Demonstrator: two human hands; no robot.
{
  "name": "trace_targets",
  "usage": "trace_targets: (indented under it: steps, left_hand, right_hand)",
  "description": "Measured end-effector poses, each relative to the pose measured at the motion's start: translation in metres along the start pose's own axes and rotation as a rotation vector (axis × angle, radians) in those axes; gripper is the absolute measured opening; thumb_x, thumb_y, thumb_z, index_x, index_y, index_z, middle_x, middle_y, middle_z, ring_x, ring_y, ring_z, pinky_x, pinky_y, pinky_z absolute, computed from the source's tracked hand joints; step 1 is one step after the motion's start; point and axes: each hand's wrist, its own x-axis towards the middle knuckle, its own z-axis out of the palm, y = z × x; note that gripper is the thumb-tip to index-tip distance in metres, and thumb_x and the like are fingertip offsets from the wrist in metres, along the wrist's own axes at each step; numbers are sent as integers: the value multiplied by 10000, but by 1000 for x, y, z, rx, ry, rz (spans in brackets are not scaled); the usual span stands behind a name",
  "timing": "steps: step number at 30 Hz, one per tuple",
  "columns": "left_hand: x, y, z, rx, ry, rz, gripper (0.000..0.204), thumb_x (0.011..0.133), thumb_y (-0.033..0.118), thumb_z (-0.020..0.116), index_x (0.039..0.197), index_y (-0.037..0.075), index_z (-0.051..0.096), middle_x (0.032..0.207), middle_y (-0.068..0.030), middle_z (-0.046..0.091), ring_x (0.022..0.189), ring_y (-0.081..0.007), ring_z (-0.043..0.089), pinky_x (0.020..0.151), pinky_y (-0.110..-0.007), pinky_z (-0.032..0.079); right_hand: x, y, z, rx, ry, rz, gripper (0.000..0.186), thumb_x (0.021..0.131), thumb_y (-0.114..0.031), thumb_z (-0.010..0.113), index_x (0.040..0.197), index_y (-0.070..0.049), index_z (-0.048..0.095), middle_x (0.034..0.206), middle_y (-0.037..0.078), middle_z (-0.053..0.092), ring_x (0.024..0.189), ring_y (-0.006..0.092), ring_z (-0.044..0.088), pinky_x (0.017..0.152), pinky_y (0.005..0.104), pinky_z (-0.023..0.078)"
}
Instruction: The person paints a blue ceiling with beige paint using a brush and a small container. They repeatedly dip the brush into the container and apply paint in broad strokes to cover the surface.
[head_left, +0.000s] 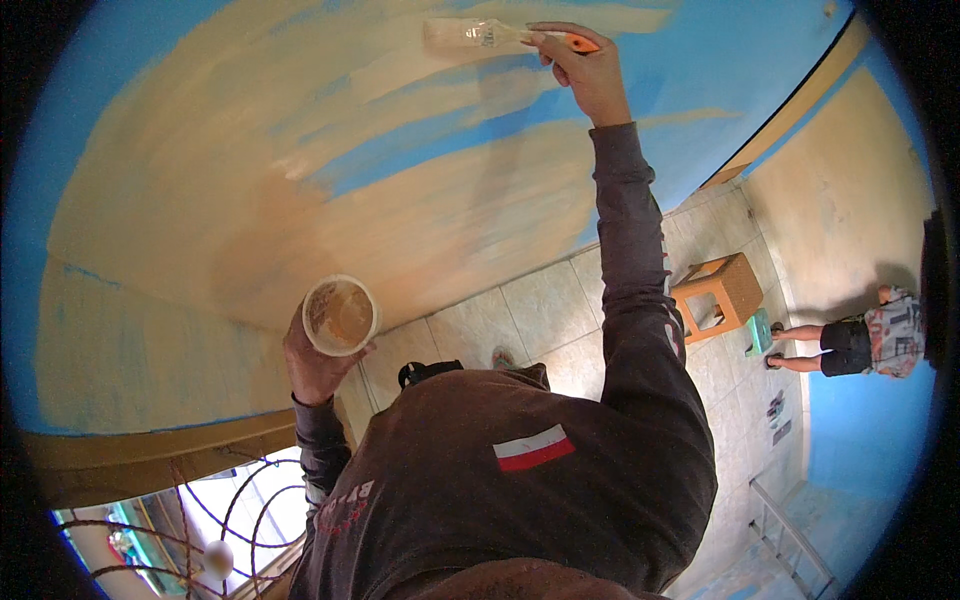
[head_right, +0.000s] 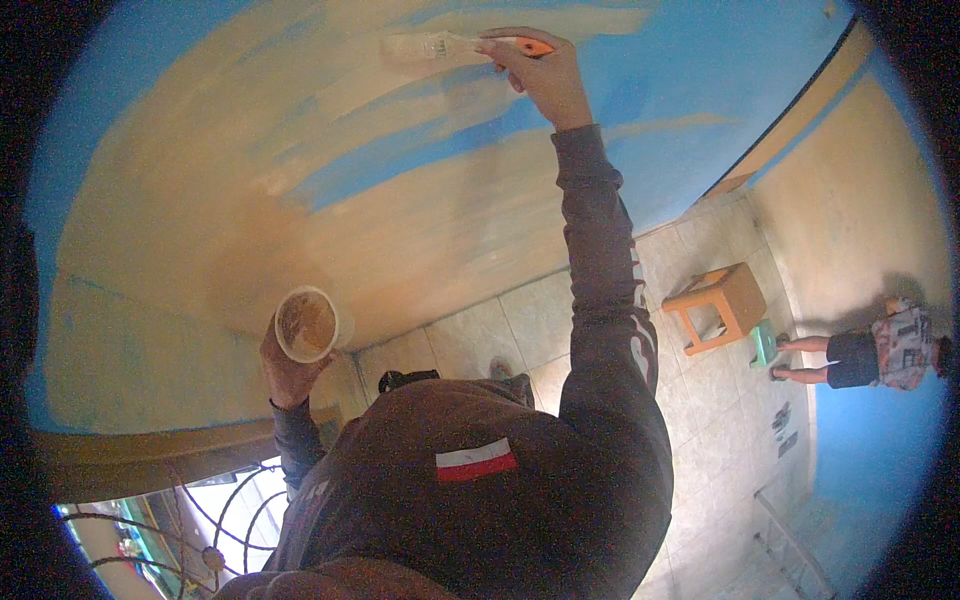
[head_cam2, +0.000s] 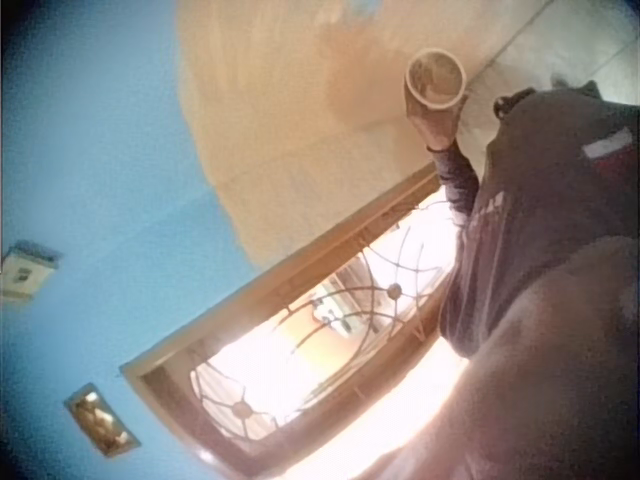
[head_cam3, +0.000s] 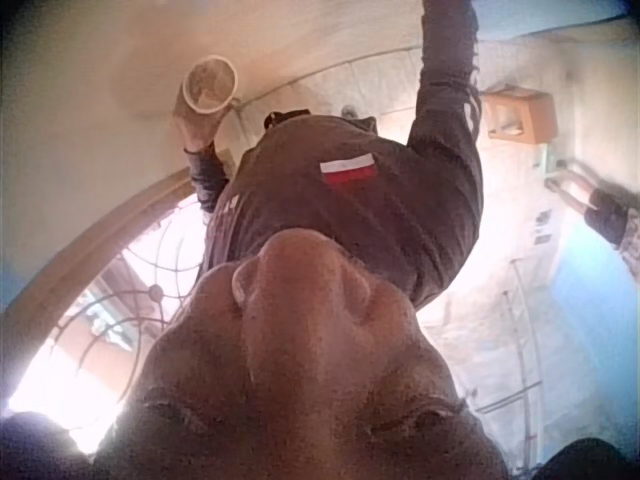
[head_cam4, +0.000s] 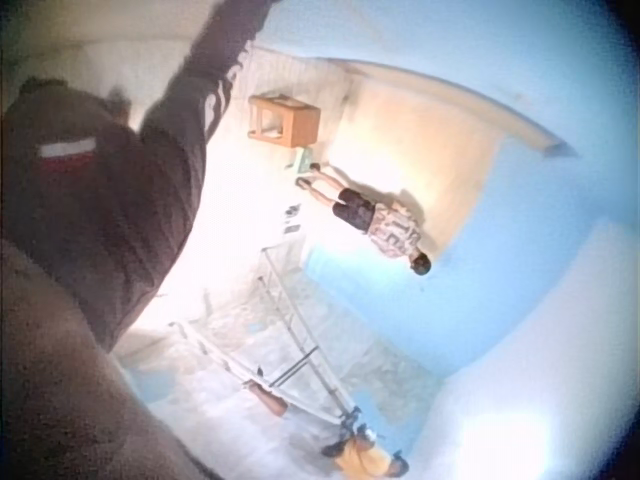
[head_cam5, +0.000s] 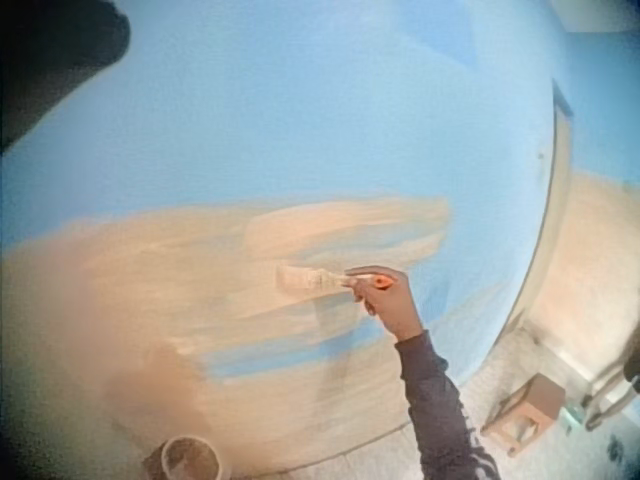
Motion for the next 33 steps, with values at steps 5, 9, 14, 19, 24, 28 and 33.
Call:
trace_targets:
  steps: [5,9,14,19,24,28,33]
  left_hand:
    - [-4,5,-1,-42,28,-9,868,563,307,973,1256,-16,562,1157,-154,684,1074,-253,670,930,-392,548]
    - [-9,-1,-6,-78,34,-24,867,569,312,973,1257,-17,561,1168,-151,680,1090,-252,663,941,-393,544]
    - [-15,-1,-11,-30,28,-48,865,559,299,979,1252,-9,562,1172,-144,681,1100,-248,662,935,-395,548]
    - [-20,-6,-11,-83,-25,-98,924,586,362,962,1308,-22,533,1252,-151,644,1183,-265,617,1006,-409,511]
    - [-15,-4,-9,-30,-63,-79,944,571,388,964,1304,-25,536,1252,-152,644,1180,-266,619,1008,-407,510]
    - [-12,6,-11,-72,-53,-78,953,562,392,966,1301,-31,537,1257,-153,642,1180,-266,620,1011,-408,508]
    - [-13,3,-13,-59,-20,-44,955,562,395,964,1302,-31,537,1262,-153,641,1175,-260,623,1007,-402,509]
  right_hand:
    - [6,12,-41,-115,89,7,261,902,-279,722,1073,-85,760,746,-12,633,594,34,483,497,199,367]
    - [2,18,-109,-178,222,71,289,882,-298,732,1074,-84,761,782,-24,643,645,37,508,532,196,382]
    - [-10,34,-185,-210,428,98,278,900,-247,712,1080,-39,746,808,-15,648,653,35,495,532,194,365]
    - [-29,28,-195,-149,514,45,299,923,-233,687,1122,-13,720,820,-1,652,648,30,487,528,184,355]
    - [-21,-1,-106,-108,359,-66,306,926,-272,697,1129,-46,726,789,-23,645,623,22,483,518,175,359]
    - [-8,-27,-2,1,87,-102,261,901,-275,737,1092,-97,755,748,-34,650,580,23,491,485,181,377]
    - [9,-39,53,-30,9,-101,257,887,-294,750,1072,-118,769,723,-11,666,593,34,550,498,177,420]
